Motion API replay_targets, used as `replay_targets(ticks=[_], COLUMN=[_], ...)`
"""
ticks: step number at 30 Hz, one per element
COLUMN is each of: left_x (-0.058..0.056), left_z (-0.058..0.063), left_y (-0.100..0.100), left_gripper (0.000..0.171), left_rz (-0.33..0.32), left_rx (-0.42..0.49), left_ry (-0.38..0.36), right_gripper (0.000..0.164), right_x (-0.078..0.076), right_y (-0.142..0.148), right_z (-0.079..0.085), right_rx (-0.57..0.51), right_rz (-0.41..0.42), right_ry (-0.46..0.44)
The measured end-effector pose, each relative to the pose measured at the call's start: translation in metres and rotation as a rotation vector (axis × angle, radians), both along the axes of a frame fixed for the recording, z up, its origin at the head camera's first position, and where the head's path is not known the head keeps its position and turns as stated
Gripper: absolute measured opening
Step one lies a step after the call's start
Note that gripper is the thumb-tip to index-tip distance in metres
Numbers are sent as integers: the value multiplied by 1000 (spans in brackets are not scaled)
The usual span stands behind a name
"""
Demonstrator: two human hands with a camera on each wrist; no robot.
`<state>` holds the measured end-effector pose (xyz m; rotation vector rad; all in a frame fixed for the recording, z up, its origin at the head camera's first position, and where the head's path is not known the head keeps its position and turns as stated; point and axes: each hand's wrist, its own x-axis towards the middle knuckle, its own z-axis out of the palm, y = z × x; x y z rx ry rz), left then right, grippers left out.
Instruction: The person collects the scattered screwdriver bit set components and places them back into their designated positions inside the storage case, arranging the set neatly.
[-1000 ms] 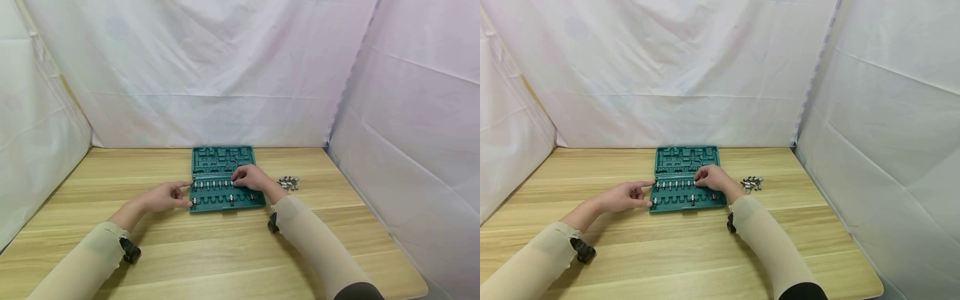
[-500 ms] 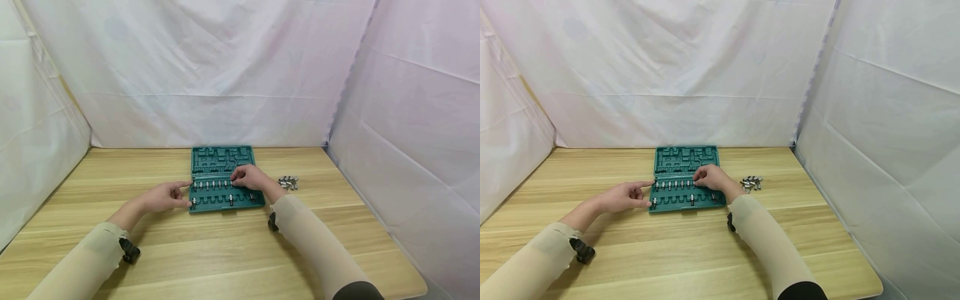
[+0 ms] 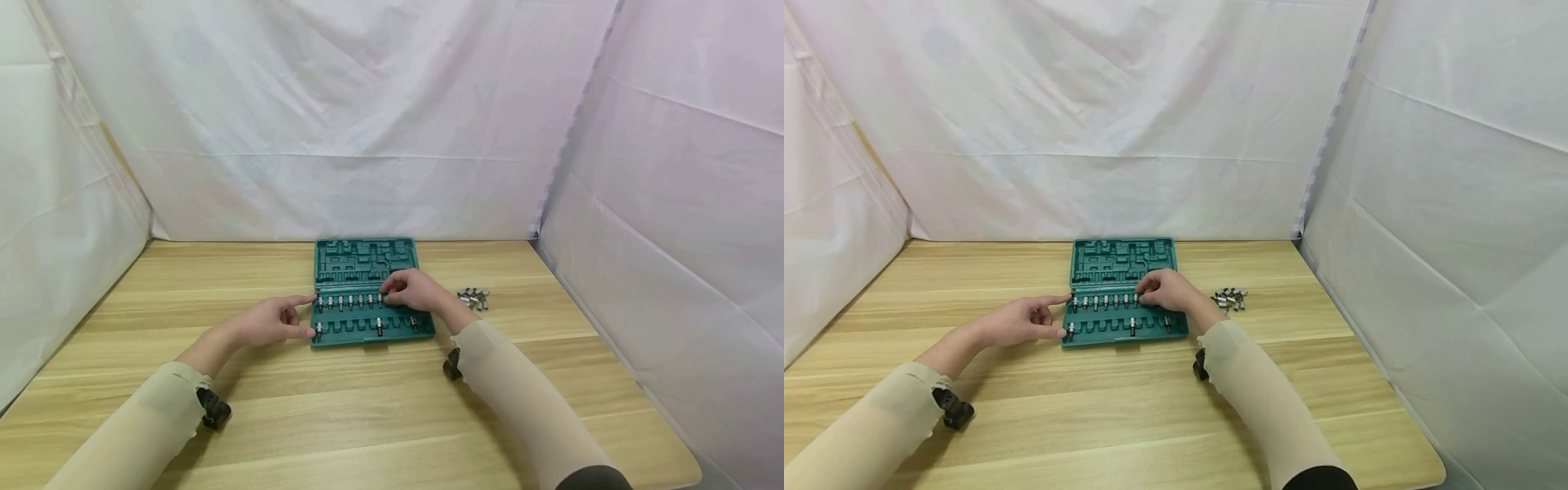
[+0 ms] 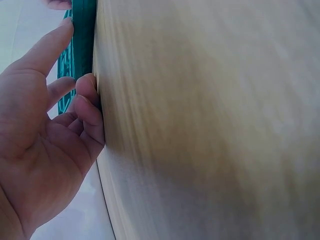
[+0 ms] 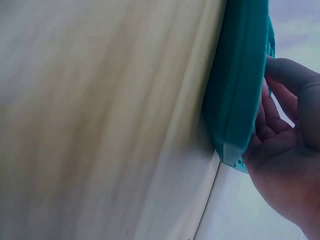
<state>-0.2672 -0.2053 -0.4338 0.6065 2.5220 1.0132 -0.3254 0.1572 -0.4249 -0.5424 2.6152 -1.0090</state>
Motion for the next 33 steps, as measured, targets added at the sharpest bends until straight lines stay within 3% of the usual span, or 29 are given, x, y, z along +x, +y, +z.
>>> replay_targets(ticks=[15,33], left_x=[0,0], left_z=[0,1], left_y=[0,0], left_gripper=[89,89], left_rz=[5,4], left_rx=[5,-3], left_ry=[-8,-4], right_gripper=[29,25], right_x=[16,43], right_y=[58,157], right_z=[22,20], right_rx=[-66,-51], right_rz=[-47,-136], right_ry=[73,87])
